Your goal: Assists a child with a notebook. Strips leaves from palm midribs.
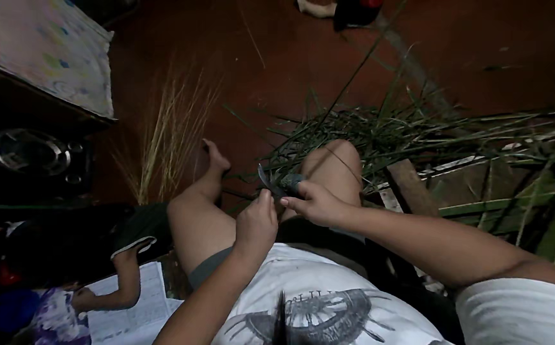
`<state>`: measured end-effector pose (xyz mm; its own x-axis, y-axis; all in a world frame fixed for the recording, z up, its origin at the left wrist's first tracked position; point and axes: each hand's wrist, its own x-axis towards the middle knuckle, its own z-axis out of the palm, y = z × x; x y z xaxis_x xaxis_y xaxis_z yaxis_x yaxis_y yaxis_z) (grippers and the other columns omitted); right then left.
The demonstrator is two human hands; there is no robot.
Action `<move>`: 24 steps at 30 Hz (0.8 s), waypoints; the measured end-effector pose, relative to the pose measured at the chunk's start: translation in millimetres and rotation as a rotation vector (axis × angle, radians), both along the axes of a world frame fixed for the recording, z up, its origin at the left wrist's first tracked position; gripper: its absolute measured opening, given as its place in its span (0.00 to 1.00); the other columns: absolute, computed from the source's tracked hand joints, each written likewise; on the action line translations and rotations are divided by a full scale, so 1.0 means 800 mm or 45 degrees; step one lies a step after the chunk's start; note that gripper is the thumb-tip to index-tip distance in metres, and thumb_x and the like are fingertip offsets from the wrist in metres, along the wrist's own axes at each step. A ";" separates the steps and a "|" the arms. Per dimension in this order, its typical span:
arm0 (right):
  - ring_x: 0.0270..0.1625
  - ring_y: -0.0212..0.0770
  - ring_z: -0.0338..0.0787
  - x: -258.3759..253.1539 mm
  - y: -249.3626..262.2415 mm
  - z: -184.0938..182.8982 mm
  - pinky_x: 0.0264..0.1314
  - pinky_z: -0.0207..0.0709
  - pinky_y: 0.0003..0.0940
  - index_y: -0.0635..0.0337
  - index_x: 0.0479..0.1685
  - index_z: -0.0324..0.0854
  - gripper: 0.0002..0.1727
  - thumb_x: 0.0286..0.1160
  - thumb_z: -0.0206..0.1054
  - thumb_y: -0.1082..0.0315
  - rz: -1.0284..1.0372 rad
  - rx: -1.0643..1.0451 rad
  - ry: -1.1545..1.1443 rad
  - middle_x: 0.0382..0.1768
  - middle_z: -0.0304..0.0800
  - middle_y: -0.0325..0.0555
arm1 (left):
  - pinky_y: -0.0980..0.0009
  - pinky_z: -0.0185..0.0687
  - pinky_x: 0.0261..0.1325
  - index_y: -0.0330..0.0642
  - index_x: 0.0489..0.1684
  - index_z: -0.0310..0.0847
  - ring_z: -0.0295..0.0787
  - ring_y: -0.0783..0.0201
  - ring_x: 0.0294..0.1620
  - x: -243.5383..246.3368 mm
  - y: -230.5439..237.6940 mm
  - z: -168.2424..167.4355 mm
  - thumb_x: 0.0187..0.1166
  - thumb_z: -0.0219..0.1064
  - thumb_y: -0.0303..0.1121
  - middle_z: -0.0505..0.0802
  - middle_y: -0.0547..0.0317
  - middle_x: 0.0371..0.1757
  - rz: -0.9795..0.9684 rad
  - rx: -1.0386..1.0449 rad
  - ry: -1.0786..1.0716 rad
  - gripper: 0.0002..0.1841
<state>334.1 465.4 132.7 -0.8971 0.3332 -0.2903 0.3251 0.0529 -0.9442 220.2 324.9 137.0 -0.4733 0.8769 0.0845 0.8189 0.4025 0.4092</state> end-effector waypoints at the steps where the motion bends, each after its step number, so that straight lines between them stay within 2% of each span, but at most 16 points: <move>1: 0.24 0.23 0.74 -0.001 0.000 -0.002 0.31 0.71 0.20 0.64 0.42 0.82 0.15 0.86 0.65 0.58 -0.034 -0.005 0.013 0.26 0.78 0.36 | 0.48 0.89 0.38 0.30 0.49 0.84 0.95 0.44 0.34 0.000 -0.001 -0.003 0.87 0.55 0.29 0.93 0.41 0.33 -0.006 0.036 0.044 0.13; 8: 0.26 0.23 0.78 -0.002 0.000 -0.005 0.34 0.74 0.20 0.64 0.40 0.84 0.12 0.84 0.67 0.62 -0.154 0.061 0.133 0.26 0.81 0.36 | 0.50 0.89 0.36 0.32 0.51 0.85 0.95 0.46 0.33 -0.002 0.002 0.003 0.87 0.55 0.29 0.93 0.43 0.32 -0.027 0.097 0.077 0.12; 14: 0.26 0.22 0.78 -0.004 0.002 -0.009 0.34 0.74 0.19 0.66 0.41 0.84 0.11 0.82 0.68 0.64 -0.183 0.027 0.217 0.26 0.82 0.35 | 0.46 0.89 0.44 0.30 0.61 0.83 0.96 0.43 0.39 -0.001 0.004 0.017 0.90 0.53 0.31 0.94 0.40 0.38 -0.017 0.002 -0.037 0.16; 19: 0.26 0.22 0.79 -0.004 0.006 -0.003 0.34 0.76 0.19 0.67 0.45 0.84 0.09 0.82 0.67 0.68 -0.271 -0.040 0.272 0.28 0.84 0.37 | 0.46 0.88 0.48 0.33 0.68 0.80 0.94 0.45 0.41 -0.008 0.004 0.025 0.93 0.49 0.35 0.94 0.40 0.43 -0.049 -0.053 -0.202 0.19; 23: 0.23 0.26 0.77 -0.002 0.031 0.015 0.27 0.73 0.20 0.65 0.54 0.79 0.09 0.86 0.63 0.69 -0.413 -0.182 0.268 0.27 0.82 0.38 | 0.50 0.87 0.52 0.34 0.63 0.82 0.93 0.50 0.45 -0.013 -0.004 0.018 0.94 0.47 0.37 0.93 0.43 0.45 -0.062 -0.072 -0.327 0.19; 24: 0.21 0.26 0.76 -0.001 0.041 0.017 0.25 0.73 0.20 0.65 0.57 0.79 0.09 0.86 0.62 0.71 -0.480 -0.228 0.300 0.27 0.82 0.38 | 0.50 0.87 0.53 0.34 0.64 0.82 0.93 0.49 0.47 -0.015 -0.009 0.016 0.93 0.48 0.35 0.94 0.43 0.47 -0.066 -0.088 -0.333 0.19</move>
